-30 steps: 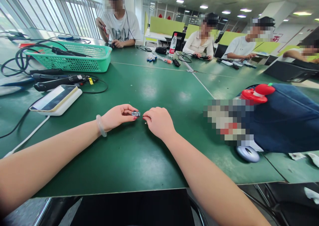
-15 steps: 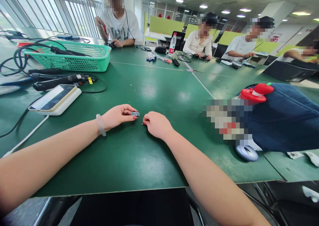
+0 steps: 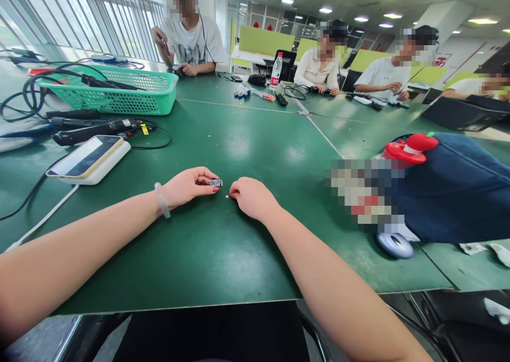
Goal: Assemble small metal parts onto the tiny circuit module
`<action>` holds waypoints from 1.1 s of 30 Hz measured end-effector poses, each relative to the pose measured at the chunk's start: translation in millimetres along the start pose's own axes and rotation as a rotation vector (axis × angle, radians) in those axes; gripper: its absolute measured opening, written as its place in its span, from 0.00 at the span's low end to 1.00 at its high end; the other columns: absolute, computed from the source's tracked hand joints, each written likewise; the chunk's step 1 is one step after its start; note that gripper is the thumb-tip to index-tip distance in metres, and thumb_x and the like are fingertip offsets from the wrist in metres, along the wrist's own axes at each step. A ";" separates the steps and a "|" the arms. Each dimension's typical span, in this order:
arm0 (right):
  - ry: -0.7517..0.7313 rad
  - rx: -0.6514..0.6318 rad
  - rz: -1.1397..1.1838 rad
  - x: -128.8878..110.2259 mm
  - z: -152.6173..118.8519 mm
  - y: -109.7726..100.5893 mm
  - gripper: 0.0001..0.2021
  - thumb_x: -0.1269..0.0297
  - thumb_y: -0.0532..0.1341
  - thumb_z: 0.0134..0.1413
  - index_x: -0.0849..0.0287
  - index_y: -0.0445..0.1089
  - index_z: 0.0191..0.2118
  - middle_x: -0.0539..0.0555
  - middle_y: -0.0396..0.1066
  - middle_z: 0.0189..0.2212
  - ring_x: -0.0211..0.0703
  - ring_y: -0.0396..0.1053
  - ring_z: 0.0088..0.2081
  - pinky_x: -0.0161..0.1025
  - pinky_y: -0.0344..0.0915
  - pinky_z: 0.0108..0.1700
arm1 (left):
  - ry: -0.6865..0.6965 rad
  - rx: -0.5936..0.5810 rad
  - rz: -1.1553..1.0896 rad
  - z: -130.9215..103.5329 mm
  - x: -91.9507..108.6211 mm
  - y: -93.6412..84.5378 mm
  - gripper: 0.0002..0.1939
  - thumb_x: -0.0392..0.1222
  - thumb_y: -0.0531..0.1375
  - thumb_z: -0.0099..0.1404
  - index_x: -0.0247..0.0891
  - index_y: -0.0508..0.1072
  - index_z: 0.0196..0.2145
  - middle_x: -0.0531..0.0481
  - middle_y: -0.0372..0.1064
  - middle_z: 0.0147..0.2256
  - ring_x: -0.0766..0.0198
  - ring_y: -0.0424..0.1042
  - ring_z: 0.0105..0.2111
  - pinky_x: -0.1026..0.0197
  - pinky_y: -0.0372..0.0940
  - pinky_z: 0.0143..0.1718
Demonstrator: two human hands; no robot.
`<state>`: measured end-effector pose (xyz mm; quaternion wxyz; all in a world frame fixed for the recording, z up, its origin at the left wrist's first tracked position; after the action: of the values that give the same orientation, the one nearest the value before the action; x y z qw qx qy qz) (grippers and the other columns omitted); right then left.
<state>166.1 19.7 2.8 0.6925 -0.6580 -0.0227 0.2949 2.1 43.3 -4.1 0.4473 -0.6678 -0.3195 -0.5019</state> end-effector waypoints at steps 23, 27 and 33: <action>-0.110 0.333 0.000 -25.6 -5.7 -1.1 0.09 0.70 0.53 0.58 0.57 0.71 0.34 0.52 0.72 0.34 0.39 0.67 0.38 0.36 0.62 0.40 | 0.030 -0.059 0.049 -2.3 0.7 5.7 0.14 0.37 0.66 0.47 0.34 0.69 0.32 0.52 0.72 0.28 0.66 0.70 0.30 0.60 0.64 0.35; -0.092 0.324 -0.008 -25.7 -5.9 -2.2 0.09 0.69 0.54 0.58 0.56 0.72 0.34 0.52 0.72 0.35 0.39 0.68 0.38 0.36 0.63 0.40 | 0.036 -0.066 0.054 -2.3 1.3 5.1 0.14 0.38 0.66 0.47 0.35 0.69 0.33 0.51 0.72 0.29 0.65 0.71 0.30 0.59 0.64 0.36; -0.091 0.349 0.007 -23.2 -7.8 -6.7 0.11 0.68 0.53 0.60 0.57 0.73 0.39 0.53 0.73 0.35 0.40 0.68 0.39 0.36 0.63 0.41 | 0.020 -0.049 -0.022 -2.5 2.0 4.2 0.14 0.34 0.66 0.47 0.34 0.69 0.33 0.50 0.73 0.30 0.64 0.72 0.32 0.56 0.65 0.42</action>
<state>152.7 2.9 16.2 0.7932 -0.5140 -0.0002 0.3264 5.4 39.3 -3.1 0.4285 -0.6700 -0.3099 -0.5210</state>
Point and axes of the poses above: each hand's wrist, its own z-axis towards the middle knuckle, its own y-axis out of the palm, x = y × z, the point moved 4 cm from there along z, towards the middle knuckle
